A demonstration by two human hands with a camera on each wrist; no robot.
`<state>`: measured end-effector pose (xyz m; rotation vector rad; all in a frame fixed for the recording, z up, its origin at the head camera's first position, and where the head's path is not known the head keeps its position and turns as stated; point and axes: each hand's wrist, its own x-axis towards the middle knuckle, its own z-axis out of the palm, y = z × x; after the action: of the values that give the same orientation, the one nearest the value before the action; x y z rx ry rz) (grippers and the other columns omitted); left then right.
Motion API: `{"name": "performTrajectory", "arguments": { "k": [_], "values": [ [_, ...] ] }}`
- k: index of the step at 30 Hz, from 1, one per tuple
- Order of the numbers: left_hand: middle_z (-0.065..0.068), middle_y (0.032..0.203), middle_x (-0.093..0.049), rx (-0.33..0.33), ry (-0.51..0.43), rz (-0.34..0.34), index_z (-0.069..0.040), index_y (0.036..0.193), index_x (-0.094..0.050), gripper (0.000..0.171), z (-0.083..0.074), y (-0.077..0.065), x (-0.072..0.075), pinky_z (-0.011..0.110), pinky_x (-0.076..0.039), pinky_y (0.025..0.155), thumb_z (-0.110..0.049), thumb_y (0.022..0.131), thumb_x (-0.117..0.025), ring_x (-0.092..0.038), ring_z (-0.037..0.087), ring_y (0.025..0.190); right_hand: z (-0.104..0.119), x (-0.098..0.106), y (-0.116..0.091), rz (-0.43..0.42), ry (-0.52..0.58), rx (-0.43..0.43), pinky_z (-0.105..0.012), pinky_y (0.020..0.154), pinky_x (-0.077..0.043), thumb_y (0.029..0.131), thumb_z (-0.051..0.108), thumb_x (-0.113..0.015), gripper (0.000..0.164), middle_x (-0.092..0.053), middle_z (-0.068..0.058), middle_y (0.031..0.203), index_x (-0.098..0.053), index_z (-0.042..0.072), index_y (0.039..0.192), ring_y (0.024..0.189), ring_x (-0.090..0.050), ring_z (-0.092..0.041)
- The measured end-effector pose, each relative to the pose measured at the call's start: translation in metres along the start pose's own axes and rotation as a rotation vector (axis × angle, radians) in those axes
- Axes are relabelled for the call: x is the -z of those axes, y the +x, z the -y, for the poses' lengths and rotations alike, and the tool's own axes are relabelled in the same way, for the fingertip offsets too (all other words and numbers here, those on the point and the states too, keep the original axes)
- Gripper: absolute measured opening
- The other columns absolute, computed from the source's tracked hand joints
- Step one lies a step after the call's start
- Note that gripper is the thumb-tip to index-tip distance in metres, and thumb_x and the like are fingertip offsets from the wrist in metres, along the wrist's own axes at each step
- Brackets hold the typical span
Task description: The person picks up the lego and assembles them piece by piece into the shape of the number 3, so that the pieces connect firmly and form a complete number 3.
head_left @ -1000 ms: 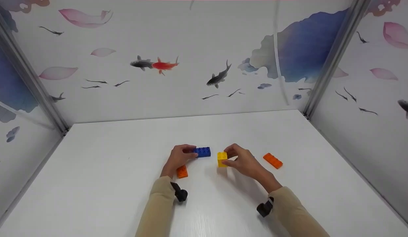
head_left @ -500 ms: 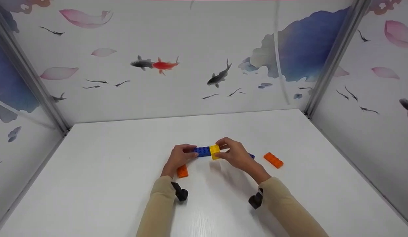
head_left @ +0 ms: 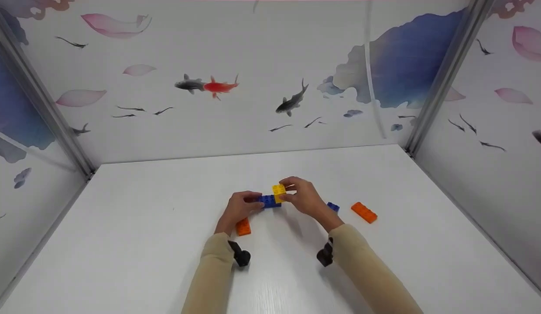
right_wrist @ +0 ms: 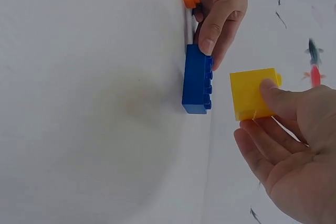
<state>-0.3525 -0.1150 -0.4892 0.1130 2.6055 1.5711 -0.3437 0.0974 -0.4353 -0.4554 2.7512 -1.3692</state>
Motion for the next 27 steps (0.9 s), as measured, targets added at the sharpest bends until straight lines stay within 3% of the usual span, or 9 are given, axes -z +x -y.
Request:
{"name": "performTrajectory", "arguments": {
  "k": [13,27],
  "values": [
    [0.011,0.129,-0.067,-0.003,-0.001,-0.008,-0.012,0.127,-0.070,0.034,0.000,0.002,-0.001,0.043,-0.045,0.112,-0.020,0.094,-0.071,-0.060,0.025,0.117,-0.008,-0.014,0.016,-0.021,0.100,-0.133,-0.039,0.104,-0.053,0.094,0.009,-0.068,0.039,-0.061,-0.012,0.136,-0.061,0.013,0.133,0.124,-0.062,-0.029],
    [0.011,0.130,-0.067,-0.002,-0.007,-0.010,-0.011,0.127,-0.069,0.035,0.002,0.002,0.000,0.043,-0.045,0.112,-0.021,0.093,-0.072,-0.060,0.026,0.117,-0.012,-0.023,0.020,-0.010,0.085,-0.131,-0.041,0.104,-0.054,0.096,0.008,-0.065,0.038,-0.059,-0.014,0.139,-0.060,0.014,0.133,0.125,-0.062,-0.032]
  ]
}}
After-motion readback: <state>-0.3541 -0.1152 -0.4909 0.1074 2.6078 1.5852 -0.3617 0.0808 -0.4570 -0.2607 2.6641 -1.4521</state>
